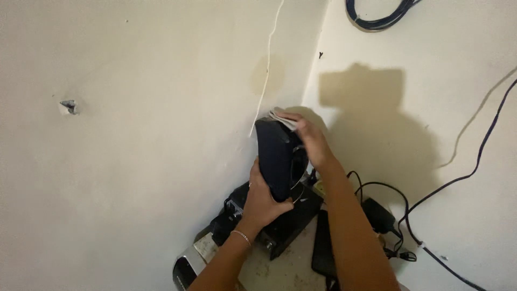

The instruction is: Wiping down electronic equipment including a speaker, an amplifier, and a wall-mounted TV screen with a cleaning cloth.

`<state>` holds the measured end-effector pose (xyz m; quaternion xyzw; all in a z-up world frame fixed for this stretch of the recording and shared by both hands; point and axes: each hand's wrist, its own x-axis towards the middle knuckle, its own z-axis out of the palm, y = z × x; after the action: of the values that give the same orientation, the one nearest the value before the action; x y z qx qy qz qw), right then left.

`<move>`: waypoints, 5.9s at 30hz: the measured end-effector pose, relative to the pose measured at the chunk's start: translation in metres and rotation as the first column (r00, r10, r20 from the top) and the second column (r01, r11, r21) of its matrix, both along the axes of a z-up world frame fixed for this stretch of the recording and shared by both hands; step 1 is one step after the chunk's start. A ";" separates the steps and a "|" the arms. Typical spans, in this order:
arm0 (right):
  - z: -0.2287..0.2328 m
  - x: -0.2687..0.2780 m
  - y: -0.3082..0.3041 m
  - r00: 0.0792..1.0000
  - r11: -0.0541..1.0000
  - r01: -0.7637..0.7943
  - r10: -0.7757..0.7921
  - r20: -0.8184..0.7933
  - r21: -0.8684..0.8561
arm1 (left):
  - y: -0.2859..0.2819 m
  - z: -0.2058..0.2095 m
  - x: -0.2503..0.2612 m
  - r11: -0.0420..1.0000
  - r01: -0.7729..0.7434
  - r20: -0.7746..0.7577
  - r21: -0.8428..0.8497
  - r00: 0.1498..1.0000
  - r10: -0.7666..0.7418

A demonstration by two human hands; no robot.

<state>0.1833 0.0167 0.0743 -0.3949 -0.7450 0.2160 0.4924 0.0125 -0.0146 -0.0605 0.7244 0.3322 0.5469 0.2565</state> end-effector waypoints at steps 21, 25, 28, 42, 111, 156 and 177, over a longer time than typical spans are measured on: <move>-0.097 -0.018 -0.115 0.701 0.801 0.328 -0.562 -0.440 -0.501 | 0.013 -0.020 0.006 0.991 -0.057 -0.182 0.122 0.980 0.079; -0.041 -0.028 -0.154 0.735 0.753 0.465 -0.621 -0.271 -0.465 | 0.012 -0.011 0.005 0.998 -0.043 -0.191 0.048 0.980 0.051; -0.037 -0.023 -0.134 0.856 0.915 0.380 -0.290 -0.428 0.139 | 0.010 -0.018 0.005 0.999 -0.030 -0.233 -0.020 0.972 0.024; -0.177 -0.009 -0.092 0.825 0.752 0.484 -0.562 0.051 0.448 | 0.017 -0.022 0.008 0.995 -0.089 -0.286 0.046 0.953 0.099; -0.034 -0.065 -0.112 0.824 0.912 0.143 -0.325 0.464 0.384 | 0.000 -0.010 -0.048 0.837 -0.048 0.212 0.545 0.974 -0.081; -0.026 -0.062 -0.052 0.562 0.558 0.613 -0.805 0.188 0.559 | -0.033 0.047 -0.088 0.794 -0.210 -0.213 -0.571 0.972 0.104; -0.036 -0.062 -0.039 0.542 0.541 0.613 -0.818 0.192 0.575 | -0.058 -0.035 0.032 0.898 0.144 -0.766 0.416 0.588 0.260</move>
<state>0.1215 -0.0225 0.0382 -0.5863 -0.6257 -0.2827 0.4300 0.0449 -0.0727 -0.0960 0.9185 0.3049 0.2269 -0.1094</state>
